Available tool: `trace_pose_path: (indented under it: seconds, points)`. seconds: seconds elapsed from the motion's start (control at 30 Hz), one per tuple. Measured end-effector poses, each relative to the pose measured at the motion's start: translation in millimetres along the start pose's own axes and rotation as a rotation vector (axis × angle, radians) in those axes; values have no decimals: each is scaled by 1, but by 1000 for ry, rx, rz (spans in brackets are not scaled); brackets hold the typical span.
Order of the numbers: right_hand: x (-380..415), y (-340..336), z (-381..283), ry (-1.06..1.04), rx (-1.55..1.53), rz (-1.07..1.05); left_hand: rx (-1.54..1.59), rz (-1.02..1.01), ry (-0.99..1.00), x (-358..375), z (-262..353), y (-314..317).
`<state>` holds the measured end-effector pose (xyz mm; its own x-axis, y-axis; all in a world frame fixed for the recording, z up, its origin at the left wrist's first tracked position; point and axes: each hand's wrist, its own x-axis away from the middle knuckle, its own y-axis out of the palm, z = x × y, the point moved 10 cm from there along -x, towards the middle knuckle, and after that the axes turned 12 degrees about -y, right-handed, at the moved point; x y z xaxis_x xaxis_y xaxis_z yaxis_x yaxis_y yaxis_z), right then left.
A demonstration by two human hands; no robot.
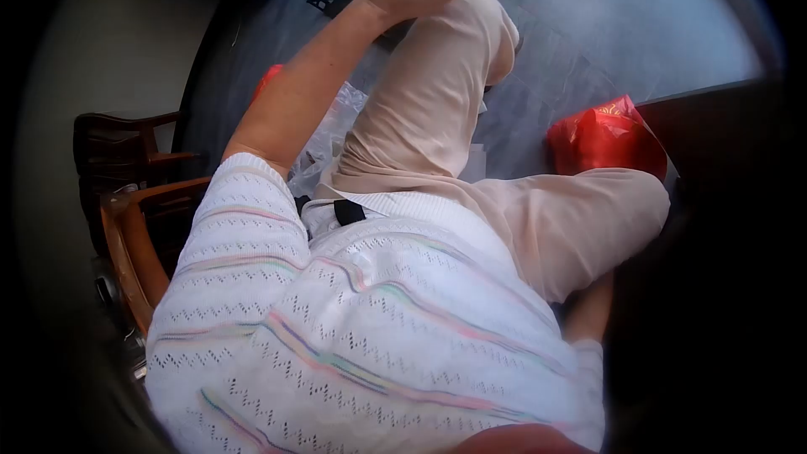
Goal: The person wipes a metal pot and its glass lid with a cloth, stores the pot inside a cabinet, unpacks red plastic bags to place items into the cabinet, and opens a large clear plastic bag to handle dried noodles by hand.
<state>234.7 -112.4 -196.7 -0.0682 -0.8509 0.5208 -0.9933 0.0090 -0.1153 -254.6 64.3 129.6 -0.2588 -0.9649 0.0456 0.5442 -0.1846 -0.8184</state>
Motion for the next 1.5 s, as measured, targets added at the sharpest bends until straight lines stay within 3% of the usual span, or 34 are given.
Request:
trace_pose_path:
  seconds: [0.03,0.07,0.1,0.2,0.3,0.37,0.43,0.6,0.63,0.7,0.83,0.93,1.07,1.2,1.23,1.27,1.37,1.47,1.5]
  points:
    - [-3,3,-3,2,25,-19,-38,-110,-209,15,-61,-15]
    - [-18,6,-8,-11,40,-43,136,215,-56,43,-42,-55]
    - [-33,10,-13,-23,62,-71,-25,278,-183,74,-62,-75]
    - [-93,29,-35,-52,112,-141,-97,368,-450,158,-153,-115]
    - [-143,58,-65,-51,146,-193,-139,622,-665,274,-196,-193]
    - [-160,73,-82,-48,172,-199,70,808,-849,371,-240,-240]
    - [-170,83,-99,-34,195,-196,278,1114,-981,471,-222,-287]
    - [-181,110,-127,-6,259,-200,575,1810,-879,702,-191,-374]
    - [-181,115,-131,0,266,-193,659,1913,-908,761,-210,-388]
    - [-180,121,-134,14,286,-188,673,2108,-842,826,-187,-403]
    - [-180,132,-143,34,310,-170,777,2251,-743,879,-154,-415]
    - [-175,133,-145,47,315,-161,909,2224,-701,899,-166,-431]
    - [-170,128,-146,64,326,-138,1134,2318,-751,875,-158,-417]
    - [-163,108,-129,98,307,-121,1211,2259,-611,885,-182,-445]
    - [-161,98,-123,107,294,-111,1152,2395,-624,896,-180,-442]
    - [-156,83,-110,119,273,-102,1231,2310,-537,929,-212,-455]
    - [-102,10,-35,190,203,-52,1209,2034,-572,947,-237,-491]
    - [-29,-26,40,265,149,-15,1560,2030,-742,967,-245,-490]
    - [-16,-31,56,270,139,-4,1535,2138,-666,970,-239,-491]
